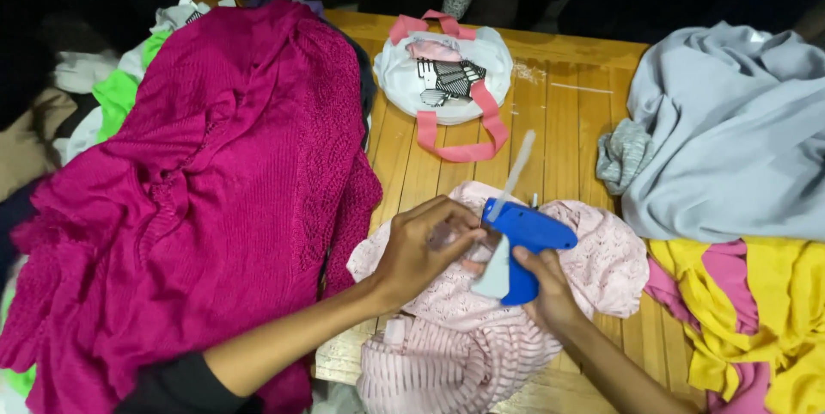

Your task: Using a tagging gun to attach price or brand labels to various items of clothing on a wooden table.

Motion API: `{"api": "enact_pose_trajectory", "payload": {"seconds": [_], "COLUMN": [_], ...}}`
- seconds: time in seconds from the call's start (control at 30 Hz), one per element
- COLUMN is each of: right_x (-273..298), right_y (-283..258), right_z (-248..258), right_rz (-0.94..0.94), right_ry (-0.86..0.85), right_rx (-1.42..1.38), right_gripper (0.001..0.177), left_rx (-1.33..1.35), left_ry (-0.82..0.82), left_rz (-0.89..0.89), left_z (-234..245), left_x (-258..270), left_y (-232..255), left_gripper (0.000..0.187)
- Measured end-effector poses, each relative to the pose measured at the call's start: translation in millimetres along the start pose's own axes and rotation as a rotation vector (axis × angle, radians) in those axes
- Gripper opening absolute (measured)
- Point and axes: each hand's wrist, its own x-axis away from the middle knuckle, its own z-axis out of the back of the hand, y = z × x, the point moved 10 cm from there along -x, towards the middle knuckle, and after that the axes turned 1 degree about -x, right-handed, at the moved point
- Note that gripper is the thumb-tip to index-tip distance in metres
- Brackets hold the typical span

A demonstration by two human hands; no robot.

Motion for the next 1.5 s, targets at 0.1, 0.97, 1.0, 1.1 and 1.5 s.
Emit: {"api": "enact_pose_trajectory", "payload": {"seconds": [0.1, 0.97, 1.0, 1.1, 1.5], "right_x": [1.0, -11.5, -9.4, -1.0, -9.2], "right_y": [-29.3, -19.1, -12.4, -0.5, 9.4], "right_z": [-13.0, 5.6, 16.0, 43.5, 60.0], "right_rz": [0.118, -0.038, -0.098, -0.167, -0.257], "right_ry": [0.215, 0.030, 0.104, 0.295, 0.384], "right_rx": [-0.109, 0.033, 0.066, 0.082, 0.050], "right_gripper": [0.031, 0.046, 0.043, 0.042, 0.039], "left_rx": [-0.032, 0.497, 0.521, 0.555, 0.542], "left_ry": [-0.056, 0.005, 0.007, -0.023, -0.090], "left_rz": [0.057, 0.724, 0.777, 0.744, 0.921], "left_z": [-4.7, -24.7, -27.2, -33.7, -29.4], "left_x": [-8.9, 10.5, 13.8, 15.1, 11.9], "left_y": [-24.5, -175.4, -177.6, -181.2, -161.0], "left_gripper": [0.008, 0.018, 0.016, 0.023, 0.020]}}
